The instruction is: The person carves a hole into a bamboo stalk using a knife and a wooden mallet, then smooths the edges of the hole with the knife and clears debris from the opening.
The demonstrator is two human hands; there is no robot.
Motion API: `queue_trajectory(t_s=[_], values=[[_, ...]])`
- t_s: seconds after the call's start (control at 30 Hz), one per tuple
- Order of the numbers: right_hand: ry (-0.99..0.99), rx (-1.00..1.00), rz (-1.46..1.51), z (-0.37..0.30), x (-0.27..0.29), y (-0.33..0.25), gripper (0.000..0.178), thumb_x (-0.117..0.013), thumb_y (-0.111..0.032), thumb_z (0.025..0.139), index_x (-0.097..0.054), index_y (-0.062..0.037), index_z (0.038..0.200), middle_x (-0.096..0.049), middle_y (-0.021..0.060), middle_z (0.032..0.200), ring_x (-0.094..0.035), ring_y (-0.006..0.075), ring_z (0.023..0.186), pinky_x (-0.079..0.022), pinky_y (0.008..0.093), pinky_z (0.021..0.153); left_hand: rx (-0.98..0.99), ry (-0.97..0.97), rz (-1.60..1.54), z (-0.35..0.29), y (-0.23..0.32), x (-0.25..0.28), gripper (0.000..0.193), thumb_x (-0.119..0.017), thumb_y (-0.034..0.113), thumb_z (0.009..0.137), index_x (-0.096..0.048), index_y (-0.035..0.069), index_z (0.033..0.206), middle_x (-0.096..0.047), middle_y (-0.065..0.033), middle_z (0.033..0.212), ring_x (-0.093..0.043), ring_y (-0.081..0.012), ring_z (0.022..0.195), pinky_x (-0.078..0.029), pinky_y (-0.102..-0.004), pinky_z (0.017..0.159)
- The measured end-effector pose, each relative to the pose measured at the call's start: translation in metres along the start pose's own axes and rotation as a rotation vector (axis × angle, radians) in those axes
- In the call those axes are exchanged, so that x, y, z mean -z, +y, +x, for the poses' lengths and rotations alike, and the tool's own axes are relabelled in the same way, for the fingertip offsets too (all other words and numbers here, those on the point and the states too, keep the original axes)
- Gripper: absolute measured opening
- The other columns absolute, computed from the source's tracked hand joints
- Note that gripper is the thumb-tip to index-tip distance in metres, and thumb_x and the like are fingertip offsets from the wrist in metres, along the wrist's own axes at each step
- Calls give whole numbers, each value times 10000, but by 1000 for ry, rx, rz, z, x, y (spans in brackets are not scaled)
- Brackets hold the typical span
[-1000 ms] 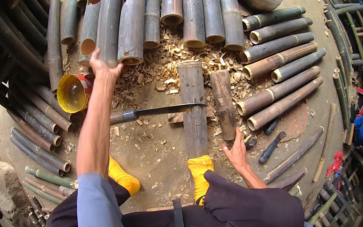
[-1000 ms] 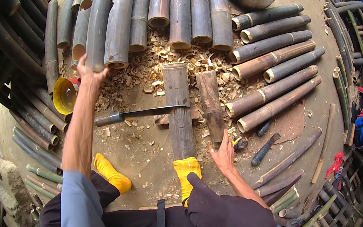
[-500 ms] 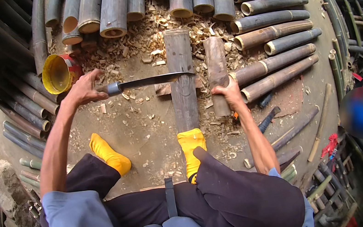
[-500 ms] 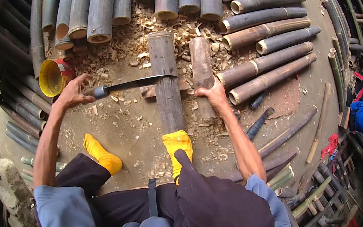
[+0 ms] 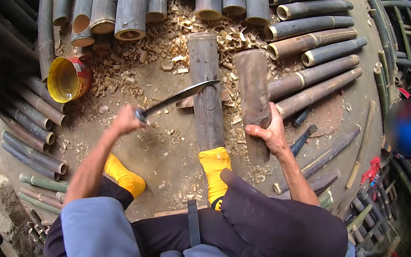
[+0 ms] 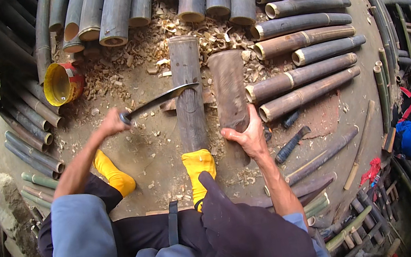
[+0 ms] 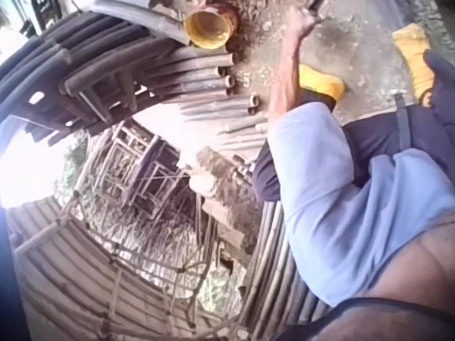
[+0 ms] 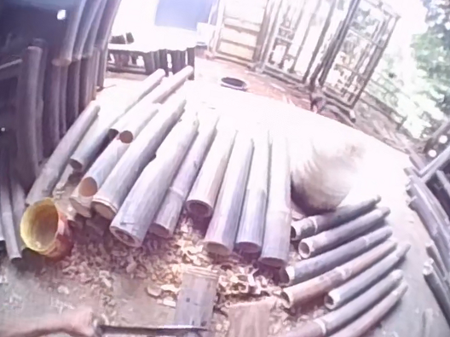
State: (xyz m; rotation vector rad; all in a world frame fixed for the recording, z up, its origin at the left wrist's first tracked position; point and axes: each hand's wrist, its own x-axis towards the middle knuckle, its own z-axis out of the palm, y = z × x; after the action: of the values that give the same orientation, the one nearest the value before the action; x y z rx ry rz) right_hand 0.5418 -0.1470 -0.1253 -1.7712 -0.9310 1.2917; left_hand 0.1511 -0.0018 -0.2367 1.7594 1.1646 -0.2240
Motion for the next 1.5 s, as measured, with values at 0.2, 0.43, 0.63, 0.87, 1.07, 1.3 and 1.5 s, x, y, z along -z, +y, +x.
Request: queue_trajectory(t_s=[0.2, 0.43, 0.63, 0.87, 1.07, 1.3, 1.5], values=[[132, 11, -205, -26, -4, 30, 811, -838, -338, 593, -440, 51, 1183, -601, 196, 1053, -591, 262, 956, -451, 361, 870, -97, 424, 439, -12, 25, 29, 92, -633, 141, 742, -564, 101, 787, -530, -34, 559, -526, -169, 483, -469, -346, 429], [147, -115, -284, -60, -9, 11, 824, -830, -283, 615, -408, 59, 1235, -590, 242, 1097, -602, 301, 1007, -465, 375, 866, -351, 344, 671, -46, 50, 38, 292, -671, 100, 649, -487, 75, 874, -533, -93, 744, -574, -270, 699, -476, -396, 608], [183, -52, -291, -73, -11, 35, 769, -814, -252, 625, -431, 31, 1228, -613, 177, 1051, -607, 248, 936, -469, 351, 847, -325, 322, 681, -49, 52, 21, 273, -657, 132, 676, -485, 97, 886, -533, -83, 732, -582, -282, 696, -453, -400, 610], [-94, 446, -598, -66, 9, 8, 710, -781, -233, 658, -445, 19, 1231, -594, 190, 1020, -621, 323, 889, -518, 390, 751, -267, 211, 674, -34, 48, 32, 239, -605, 70, 665, -469, 90, 861, -560, -112, 717, -590, -332, 667, -465, -440, 571], [-669, 1106, -1165, 37, 33, -29, 664, -759, -267, 626, -481, -42, 1185, -548, 135, 909, -589, 303, 785, -508, 395, 647, -295, 156, 652, -20, 50, 35, 244, -598, 59, 652, -478, 86, 863, -572, -132, 715, -600, -356, 664, -477, -461, 563], [-925, 1352, -837, -16, -20, -72, 531, -738, -198, 697, -513, -83, 1163, -561, 102, 876, -601, 218, 728, -523, 310, 612, -275, 242, 672, -20, 46, 32, 212, -608, 88, 651, -480, 86, 820, -566, -111, 702, -586, -334, 673, -461, -454, 595], [-807, 681, -1337, 48, -7, -65, 784, -801, -340, 649, -364, -22, 1218, -594, 208, 896, -624, 340, 817, -533, 396, 640, -301, 281, 705, -18, 45, 32, 203, -608, 87, 655, -477, 77, 808, -552, -105, 686, -586, -316, 695, -466, -432, 613]])
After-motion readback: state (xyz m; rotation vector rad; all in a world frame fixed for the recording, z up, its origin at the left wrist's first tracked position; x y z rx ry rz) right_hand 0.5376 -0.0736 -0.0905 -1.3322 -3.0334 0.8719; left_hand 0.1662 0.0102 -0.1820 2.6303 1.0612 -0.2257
